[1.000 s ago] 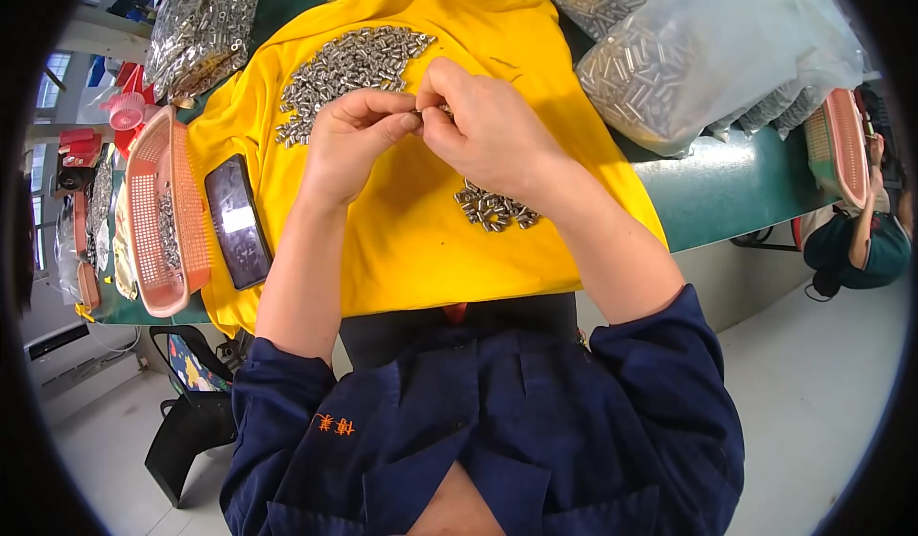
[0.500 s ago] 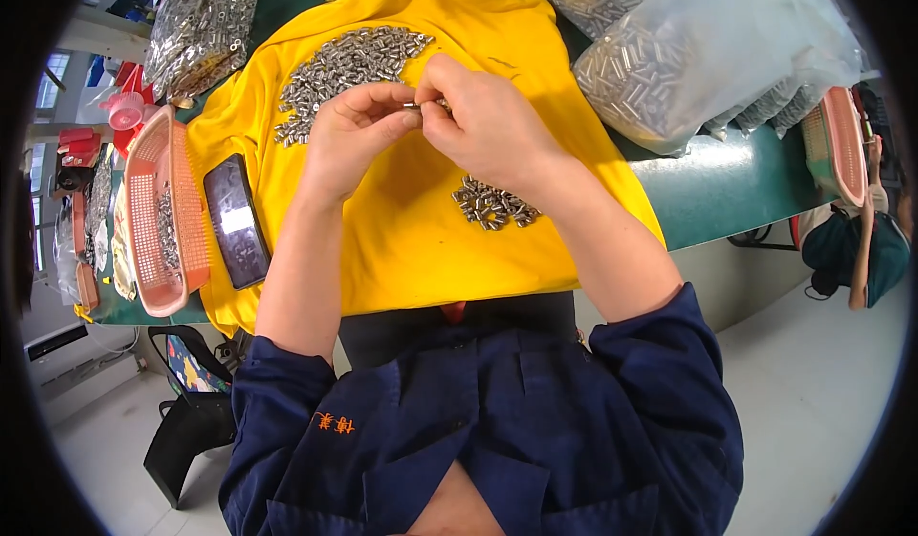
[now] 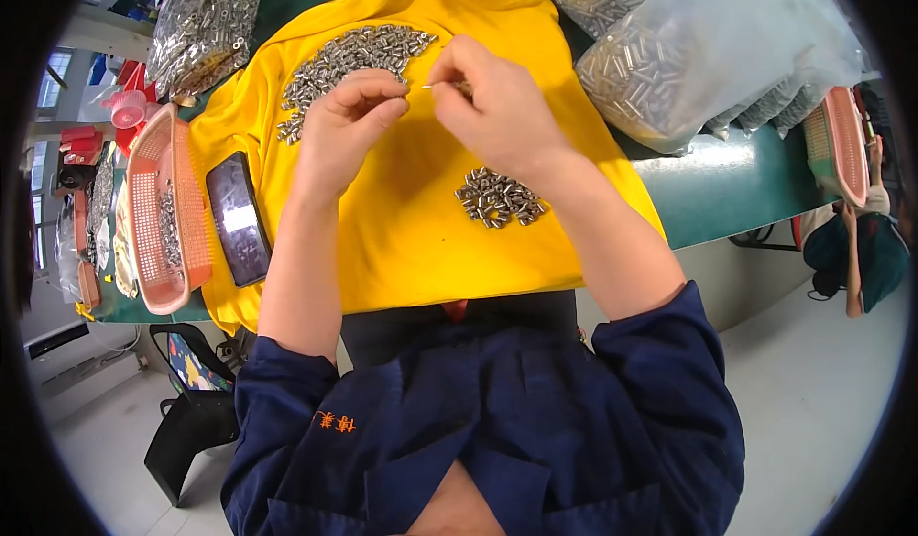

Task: Sorting and inspecting small metal hardware pieces on a yellow cloth at a workbench.

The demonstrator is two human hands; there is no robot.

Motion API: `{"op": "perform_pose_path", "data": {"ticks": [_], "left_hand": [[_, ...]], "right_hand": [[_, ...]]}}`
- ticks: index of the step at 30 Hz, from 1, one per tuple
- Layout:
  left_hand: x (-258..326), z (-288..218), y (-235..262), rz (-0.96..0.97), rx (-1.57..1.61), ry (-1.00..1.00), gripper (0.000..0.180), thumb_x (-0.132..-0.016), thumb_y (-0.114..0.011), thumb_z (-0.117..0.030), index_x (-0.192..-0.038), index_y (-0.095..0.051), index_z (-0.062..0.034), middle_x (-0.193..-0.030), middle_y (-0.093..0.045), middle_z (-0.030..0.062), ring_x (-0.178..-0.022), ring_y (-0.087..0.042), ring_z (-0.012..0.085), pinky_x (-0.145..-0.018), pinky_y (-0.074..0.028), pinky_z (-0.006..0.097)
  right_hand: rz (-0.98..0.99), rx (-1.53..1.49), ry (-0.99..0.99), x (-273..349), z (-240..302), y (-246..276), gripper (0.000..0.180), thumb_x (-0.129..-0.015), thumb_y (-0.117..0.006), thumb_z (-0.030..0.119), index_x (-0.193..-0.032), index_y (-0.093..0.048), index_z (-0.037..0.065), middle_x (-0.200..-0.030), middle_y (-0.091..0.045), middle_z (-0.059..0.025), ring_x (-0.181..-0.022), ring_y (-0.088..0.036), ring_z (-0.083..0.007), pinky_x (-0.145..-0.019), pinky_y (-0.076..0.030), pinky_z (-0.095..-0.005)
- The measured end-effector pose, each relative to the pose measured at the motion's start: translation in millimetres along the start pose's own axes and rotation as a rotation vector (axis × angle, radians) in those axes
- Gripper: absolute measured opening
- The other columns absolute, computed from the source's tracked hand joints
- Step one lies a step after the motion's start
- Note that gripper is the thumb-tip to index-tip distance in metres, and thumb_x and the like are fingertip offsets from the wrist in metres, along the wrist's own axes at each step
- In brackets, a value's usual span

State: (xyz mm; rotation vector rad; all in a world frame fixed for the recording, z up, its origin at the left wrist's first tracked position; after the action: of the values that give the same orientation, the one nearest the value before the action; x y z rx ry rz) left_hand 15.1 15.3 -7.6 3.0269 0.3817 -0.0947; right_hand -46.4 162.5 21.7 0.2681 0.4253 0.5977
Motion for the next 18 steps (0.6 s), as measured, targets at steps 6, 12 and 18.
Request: {"op": "perform_pose_path", "data": {"ticks": [6, 12, 18], "left_hand": [[2, 14, -5, 0.108, 0.380, 0.213, 0.013, -0.078, -0.058, -0.004, -0.090, -0.057, -0.0044, -0.081, -0.057, 0.0007, -0.075, -0.052, 0.0082, -0.066, -0.043, 0.019], [4, 16, -13, 0.145, 0.716, 0.281, 0.014, -0.079, -0.055, -0.004, -0.093, -0.056, -0.0024, -0.083, -0.059, 0.0050, -0.074, -0.057, 0.0130, -0.067, -0.048, 0.024], [6, 15, -17, 0.160, 0.741, 0.251, 0.014, -0.080, -0.054, -0.002, -0.094, -0.056, -0.0016, -0.086, -0.059, 0.0073, -0.077, -0.058, 0.0154, -0.071, -0.049, 0.026]], "right_hand": [[0.040, -0.028, 0.025, 1, 2, -4, 0.008, -0.074, -0.050, 0.007, -0.077, -0.047, 0.001, -0.063, -0.050, -0.0077, -0.056, -0.047, -0.0153, -0.052, -0.038, -0.0266], [0.082, -0.071, -0.006, 1, 2, -5, 0.008, -0.074, -0.049, 0.008, -0.077, -0.047, 0.001, -0.066, -0.052, -0.0067, -0.058, -0.049, -0.0138, -0.054, -0.039, -0.0254], [0.104, -0.177, -0.020, 2, 6, -7, 0.007, -0.075, -0.049, 0.006, -0.078, -0.046, 0.001, -0.068, -0.054, -0.0063, -0.062, -0.055, -0.0145, -0.055, -0.042, -0.0267]]}}
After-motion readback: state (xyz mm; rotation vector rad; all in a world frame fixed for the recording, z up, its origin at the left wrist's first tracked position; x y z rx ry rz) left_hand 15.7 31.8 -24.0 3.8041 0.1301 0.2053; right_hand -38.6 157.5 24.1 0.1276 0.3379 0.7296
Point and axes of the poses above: each hand's wrist, its own x-axis away from the middle knuckle, its own y-axis out of the back of the hand, z = x × y, the point moved 4 cm from there along -x, towards the middle knuckle
